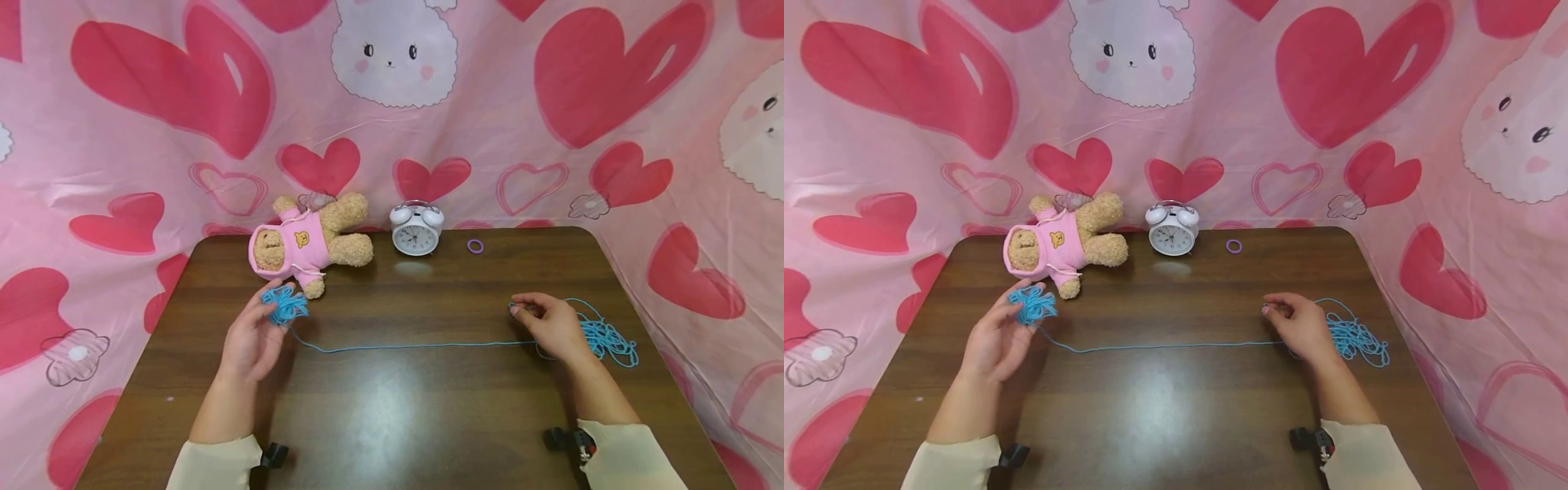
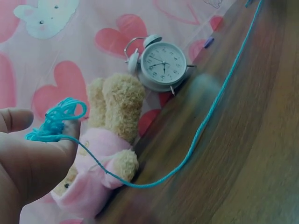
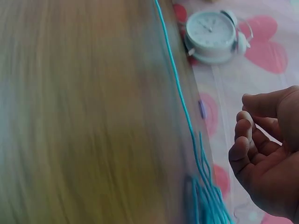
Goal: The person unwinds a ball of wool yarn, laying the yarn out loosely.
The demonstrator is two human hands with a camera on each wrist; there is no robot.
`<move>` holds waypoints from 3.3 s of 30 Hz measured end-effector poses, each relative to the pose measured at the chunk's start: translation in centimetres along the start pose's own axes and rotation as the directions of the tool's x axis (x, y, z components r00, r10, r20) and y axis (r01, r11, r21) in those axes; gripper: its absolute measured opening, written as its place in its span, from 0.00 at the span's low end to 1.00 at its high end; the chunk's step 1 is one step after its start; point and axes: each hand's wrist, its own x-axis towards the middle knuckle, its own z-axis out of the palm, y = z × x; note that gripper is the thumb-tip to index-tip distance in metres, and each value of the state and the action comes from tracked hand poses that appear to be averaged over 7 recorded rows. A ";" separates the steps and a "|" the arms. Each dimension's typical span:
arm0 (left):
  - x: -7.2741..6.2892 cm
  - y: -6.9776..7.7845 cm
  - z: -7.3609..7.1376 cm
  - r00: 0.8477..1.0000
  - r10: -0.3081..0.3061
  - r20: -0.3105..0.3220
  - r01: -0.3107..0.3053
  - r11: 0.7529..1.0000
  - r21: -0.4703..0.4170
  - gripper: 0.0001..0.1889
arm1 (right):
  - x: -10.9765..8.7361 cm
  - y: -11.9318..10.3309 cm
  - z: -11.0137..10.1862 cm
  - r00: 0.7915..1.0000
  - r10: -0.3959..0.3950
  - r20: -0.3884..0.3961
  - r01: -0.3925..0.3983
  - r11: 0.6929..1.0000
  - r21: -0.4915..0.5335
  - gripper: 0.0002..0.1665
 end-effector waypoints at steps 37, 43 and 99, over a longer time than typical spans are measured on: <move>1.7 -4.2 5.2 0.995 -0.094 0.031 0.090 0.990 0.104 0.22 | 1.7 -10.6 12.2 0.943 -0.259 0.207 0.199 0.942 0.270 0.11; 1.9 -4.9 6.1 0.993 -0.110 0.033 0.102 0.980 0.172 0.26 | 1.3 -12.5 14.2 0.921 -0.303 0.243 0.220 0.923 0.317 0.12; 1.6 -5.3 4.0 0.991 -0.102 -0.089 0.124 0.945 0.301 0.28 | 1.4 -14.9 11.7 0.932 -0.334 0.140 0.245 0.865 0.437 0.03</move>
